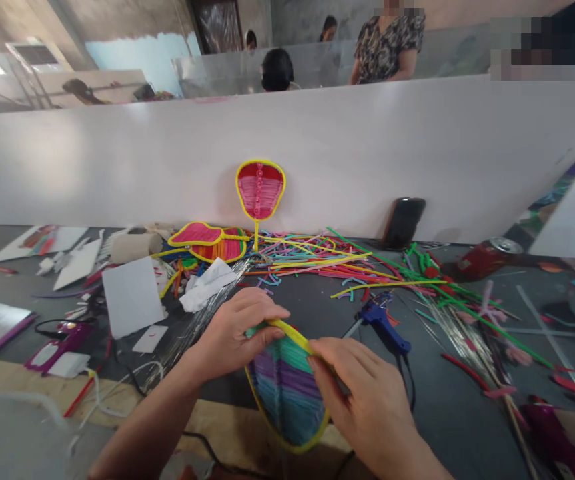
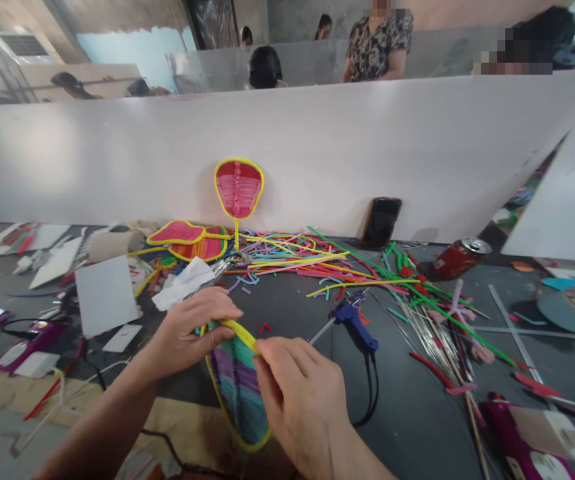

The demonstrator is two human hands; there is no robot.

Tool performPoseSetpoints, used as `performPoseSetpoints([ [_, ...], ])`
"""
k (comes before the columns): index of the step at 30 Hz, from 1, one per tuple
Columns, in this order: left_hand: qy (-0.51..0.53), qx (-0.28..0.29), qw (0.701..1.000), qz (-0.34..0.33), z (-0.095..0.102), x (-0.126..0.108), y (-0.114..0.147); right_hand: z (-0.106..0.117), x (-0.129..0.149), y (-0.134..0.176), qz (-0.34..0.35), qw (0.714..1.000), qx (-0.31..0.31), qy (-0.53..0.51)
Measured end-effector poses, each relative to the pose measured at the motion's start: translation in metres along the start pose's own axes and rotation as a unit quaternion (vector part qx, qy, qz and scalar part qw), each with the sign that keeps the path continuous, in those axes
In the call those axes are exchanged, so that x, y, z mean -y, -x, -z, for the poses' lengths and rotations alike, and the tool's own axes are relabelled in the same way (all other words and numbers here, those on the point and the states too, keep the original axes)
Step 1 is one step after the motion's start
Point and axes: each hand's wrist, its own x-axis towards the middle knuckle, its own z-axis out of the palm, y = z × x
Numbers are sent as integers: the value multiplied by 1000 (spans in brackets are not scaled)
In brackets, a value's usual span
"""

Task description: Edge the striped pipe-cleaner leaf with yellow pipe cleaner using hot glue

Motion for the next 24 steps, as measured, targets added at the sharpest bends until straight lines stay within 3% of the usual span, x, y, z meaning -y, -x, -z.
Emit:
performPoseSetpoints([
  [9,22,62,997,-50,-4,0,-14,-5,-5,-2,-12,1000,16,-19],
  [24,119,110,983,83,-11,26,-14,-6,-27,14,-55,998,-2,-43],
])
